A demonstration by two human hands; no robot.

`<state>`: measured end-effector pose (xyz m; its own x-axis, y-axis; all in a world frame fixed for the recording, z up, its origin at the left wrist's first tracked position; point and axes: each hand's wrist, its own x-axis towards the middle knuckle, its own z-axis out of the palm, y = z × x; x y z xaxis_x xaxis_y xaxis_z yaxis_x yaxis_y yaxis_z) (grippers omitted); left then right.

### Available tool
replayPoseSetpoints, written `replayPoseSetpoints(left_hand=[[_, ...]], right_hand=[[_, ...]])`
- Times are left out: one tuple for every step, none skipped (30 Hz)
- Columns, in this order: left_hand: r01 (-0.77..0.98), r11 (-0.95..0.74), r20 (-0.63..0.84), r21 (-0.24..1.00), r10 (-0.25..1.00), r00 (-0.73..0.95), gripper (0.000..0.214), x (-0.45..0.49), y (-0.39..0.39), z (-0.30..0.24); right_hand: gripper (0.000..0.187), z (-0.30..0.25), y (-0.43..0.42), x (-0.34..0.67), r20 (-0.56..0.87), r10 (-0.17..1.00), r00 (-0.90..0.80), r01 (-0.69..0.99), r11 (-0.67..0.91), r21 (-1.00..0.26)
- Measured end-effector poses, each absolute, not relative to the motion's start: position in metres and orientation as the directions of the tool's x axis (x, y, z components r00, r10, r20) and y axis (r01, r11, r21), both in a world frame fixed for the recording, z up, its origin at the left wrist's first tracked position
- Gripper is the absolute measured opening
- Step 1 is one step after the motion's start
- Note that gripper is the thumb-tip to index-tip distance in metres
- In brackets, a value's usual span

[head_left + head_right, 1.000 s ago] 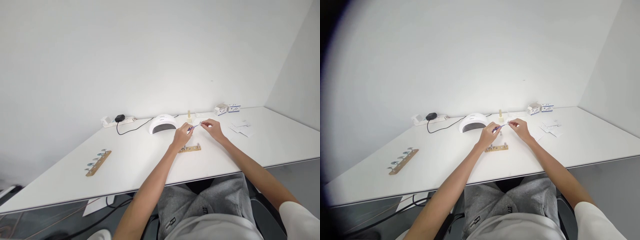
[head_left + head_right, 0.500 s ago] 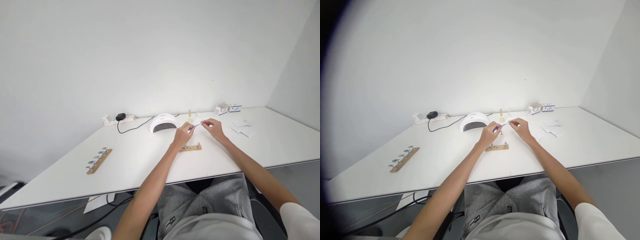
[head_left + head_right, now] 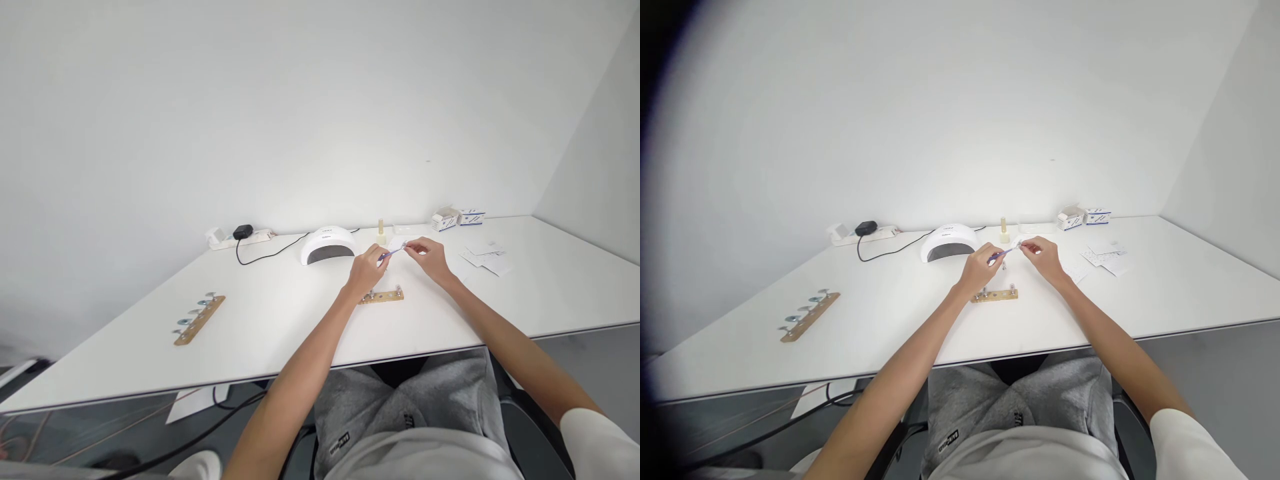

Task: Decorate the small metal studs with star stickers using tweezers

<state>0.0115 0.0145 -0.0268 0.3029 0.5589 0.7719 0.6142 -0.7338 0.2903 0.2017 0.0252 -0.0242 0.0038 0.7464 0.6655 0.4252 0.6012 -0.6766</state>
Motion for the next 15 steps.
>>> replayPoseSetpoints(left_hand=[[0.615, -0.733, 0.77, 0.291, 0.561, 0.304, 0.015, 0.0114, 0.0145, -0.027], [0.616, -0.732, 0.769, 0.292, 0.562, 0.304, 0.015, 0.0113, 0.0146, -0.0271], [0.617, -0.731, 0.769, 0.292, 0.563, 0.303, 0.015, 0.0112, 0.0147, -0.0273], [0.618, -0.731, 0.769, 0.291, 0.563, 0.303, 0.015, 0.0112, 0.0147, -0.0273], [0.618, -0.731, 0.769, 0.29, 0.562, 0.304, 0.015, 0.0112, 0.0147, -0.0274], [0.618, -0.731, 0.77, 0.289, 0.561, 0.303, 0.015, 0.0113, 0.0147, -0.0273], [0.619, -0.731, 0.772, 0.288, 0.559, 0.301, 0.015, 0.0114, 0.0147, -0.0273], [0.618, -0.731, 0.774, 0.288, 0.558, 0.299, 0.015, 0.0115, 0.0147, -0.0273], [0.618, -0.732, 0.776, 0.287, 0.556, 0.298, 0.014, 0.0116, 0.0148, -0.0274], [0.618, -0.733, 0.778, 0.286, 0.554, 0.297, 0.014, 0.0117, 0.0149, -0.0276], [0.618, -0.733, 0.779, 0.285, 0.552, 0.297, 0.013, 0.0117, 0.0152, -0.0279], [0.618, -0.733, 0.779, 0.283, 0.552, 0.298, 0.013, 0.0118, 0.0155, -0.0284], [0.618, -0.733, 0.778, 0.283, 0.553, 0.299, 0.012, 0.0118, 0.0158, -0.0288], [0.618, -0.732, 0.775, 0.287, 0.556, 0.299, 0.012, 0.0119, 0.0161, -0.0291], [0.617, -0.729, 0.772, 0.296, 0.563, 0.294, 0.012, 0.0119, 0.0164, -0.0292]], right_hand=[[0.018, -0.0243, 0.0252, 0.2017, 0.666, 0.746, 0.004, 0.423, 0.603, -0.677], [0.018, -0.0244, 0.0253, 0.2017, 0.668, 0.744, 0.004, 0.422, 0.604, -0.676], [0.018, -0.0244, 0.0253, 0.2016, 0.668, 0.744, 0.004, 0.424, 0.604, -0.675], [0.018, -0.0245, 0.0254, 0.2015, 0.669, 0.744, 0.006, 0.427, 0.603, -0.674], [0.018, -0.0246, 0.0256, 0.2014, 0.668, 0.744, 0.007, 0.428, 0.602, -0.674], [0.018, -0.0247, 0.0257, 0.2014, 0.668, 0.744, 0.008, 0.428, 0.601, -0.675], [0.018, -0.0247, 0.0258, 0.2013, 0.668, 0.744, 0.008, 0.425, 0.602, -0.676], [0.018, -0.0248, 0.0259, 0.2013, 0.668, 0.744, 0.008, 0.421, 0.603, -0.677], [0.018, -0.0249, 0.026, 0.2014, 0.668, 0.744, 0.01, 0.416, 0.604, -0.68], [0.019, -0.025, 0.0261, 0.2015, 0.665, 0.747, 0.013, 0.411, 0.603, -0.684], [0.019, -0.025, 0.0262, 0.2016, 0.661, 0.75, 0.017, 0.406, 0.599, -0.69], [0.019, -0.025, 0.0263, 0.2018, 0.657, 0.754, 0.023, 0.402, 0.595, -0.696], [0.02, -0.025, 0.0265, 0.2021, 0.652, 0.758, 0.029, 0.399, 0.589, -0.703], [0.019, -0.025, 0.0267, 0.2024, 0.648, 0.761, 0.037, 0.395, 0.584, -0.709], [0.019, -0.0249, 0.0271, 0.2028, 0.644, 0.764, 0.043, 0.391, 0.581, -0.714]])
